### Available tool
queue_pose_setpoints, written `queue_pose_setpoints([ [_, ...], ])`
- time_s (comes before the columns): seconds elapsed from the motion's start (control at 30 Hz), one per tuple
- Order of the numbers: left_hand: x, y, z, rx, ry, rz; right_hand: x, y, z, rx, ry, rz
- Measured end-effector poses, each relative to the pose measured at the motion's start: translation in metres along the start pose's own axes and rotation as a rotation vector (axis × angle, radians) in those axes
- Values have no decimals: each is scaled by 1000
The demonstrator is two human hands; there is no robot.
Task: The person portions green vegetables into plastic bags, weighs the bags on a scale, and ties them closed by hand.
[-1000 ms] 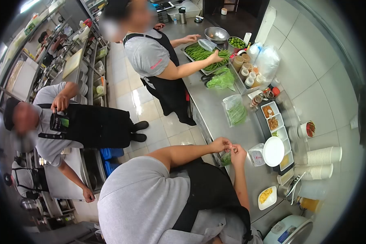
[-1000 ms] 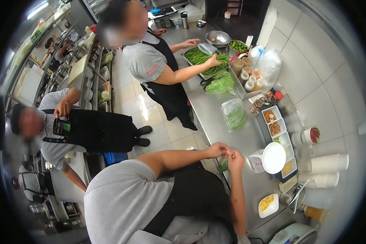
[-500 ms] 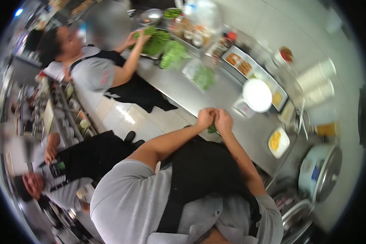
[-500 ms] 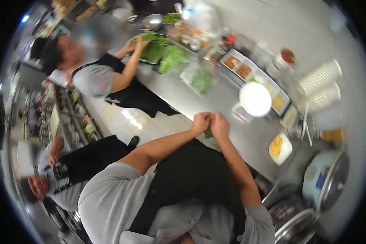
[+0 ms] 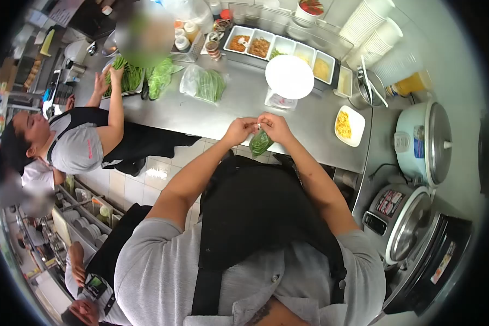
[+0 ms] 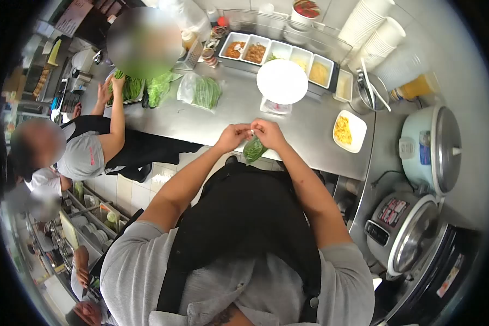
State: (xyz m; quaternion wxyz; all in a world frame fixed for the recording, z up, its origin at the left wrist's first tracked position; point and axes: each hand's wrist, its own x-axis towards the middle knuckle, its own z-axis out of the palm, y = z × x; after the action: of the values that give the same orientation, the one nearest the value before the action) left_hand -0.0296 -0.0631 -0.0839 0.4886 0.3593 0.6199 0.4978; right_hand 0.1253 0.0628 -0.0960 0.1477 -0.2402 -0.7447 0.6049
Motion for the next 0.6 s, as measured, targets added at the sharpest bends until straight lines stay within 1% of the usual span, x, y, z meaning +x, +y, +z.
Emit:
queue_pose_setpoints([
  [0.03,2,1,-4,138,-57,-4,1,0,-4,-2,12,9],
  [0.1,3,10,-4,138,-73,-2,4,-1,-12,114,-101,47],
  [0.13,-1,22,-4,186,-46,40,5,-4,-16,180,-114,30],
  [0.17,-2,30,-4,235,-15,84,7,-9,-20,181,-108,33],
  [0.2,-1,28,-5,203,-6,132,9,-20,-24,222,-160,50],
  [0.23,-1,27,-6,204,-10,129,9,-35,-29,263,-213,68],
  [0.27,-1,27,-8,179,-28,143,8,-50,-36,224,-242,193],
  [0.33,-3,28,-11,153,-44,151,12,-44,-41,213,-276,208],
  [0.37,-3,28,-14,203,-60,145,13,-41,-41,197,-311,218],
  [0.4,-4,27,-15,252,-74,139,12,-39,-39,195,-318,221],
  [0.43,-5,26,-15,246,-66,138,11,-38,-38,224,-299,220],
  [0.5,-3,25,-13,150,-68,208,12,-34,-37,242,-289,218],
  [0.57,-3,23,-10,156,-40,223,11,-30,-31,297,-233,220],
  [0.6,-2,21,-9,169,-23,236,10,-30,-30,294,-243,222],
])
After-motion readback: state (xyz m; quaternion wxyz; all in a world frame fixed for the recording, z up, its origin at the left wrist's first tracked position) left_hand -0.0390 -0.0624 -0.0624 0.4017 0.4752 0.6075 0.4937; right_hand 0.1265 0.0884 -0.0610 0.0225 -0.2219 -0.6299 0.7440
